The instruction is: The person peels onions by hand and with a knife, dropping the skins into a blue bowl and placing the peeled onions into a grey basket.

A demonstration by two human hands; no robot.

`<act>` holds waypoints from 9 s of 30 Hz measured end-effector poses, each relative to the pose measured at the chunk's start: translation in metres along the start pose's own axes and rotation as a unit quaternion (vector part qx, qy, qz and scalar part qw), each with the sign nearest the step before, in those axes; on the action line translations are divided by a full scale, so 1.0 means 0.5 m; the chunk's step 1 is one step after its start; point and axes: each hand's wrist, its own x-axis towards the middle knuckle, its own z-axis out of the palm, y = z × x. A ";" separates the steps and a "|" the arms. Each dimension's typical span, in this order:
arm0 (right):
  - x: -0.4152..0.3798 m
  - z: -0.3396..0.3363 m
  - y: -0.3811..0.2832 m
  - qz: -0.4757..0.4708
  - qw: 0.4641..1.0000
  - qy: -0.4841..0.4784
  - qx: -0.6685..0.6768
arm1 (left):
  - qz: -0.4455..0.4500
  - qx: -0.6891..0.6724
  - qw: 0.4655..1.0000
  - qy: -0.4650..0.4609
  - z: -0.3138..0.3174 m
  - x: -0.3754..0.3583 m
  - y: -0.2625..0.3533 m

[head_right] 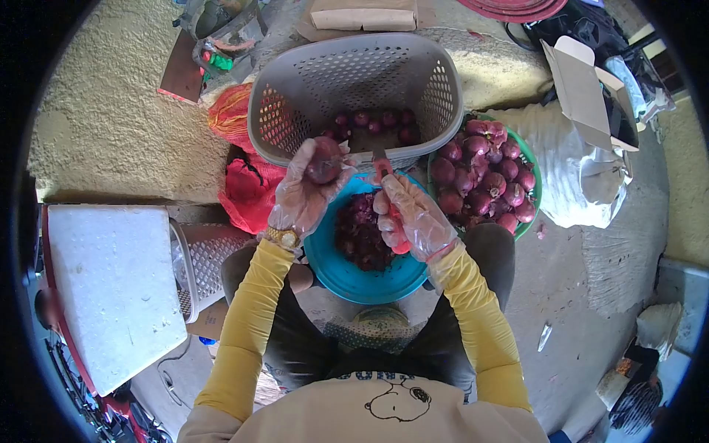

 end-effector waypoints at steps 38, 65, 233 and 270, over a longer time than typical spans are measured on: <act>0.023 0.031 0.020 -0.042 0.994 0.078 -0.058 | 0.320 0.753 0.570 -0.071 0.054 -0.082 -0.033; -0.174 0.054 0.136 -0.318 0.711 0.136 -0.613 | 0.262 0.796 0.545 -0.015 0.020 -0.185 -0.059; 0.056 0.039 -0.113 -0.200 0.671 0.101 -0.707 | -0.055 0.022 0.998 0.037 0.020 0.031 -0.010; 0.076 0.005 -0.090 -0.214 0.536 0.155 -0.802 | -0.062 0.123 0.990 -0.033 0.054 0.008 -0.046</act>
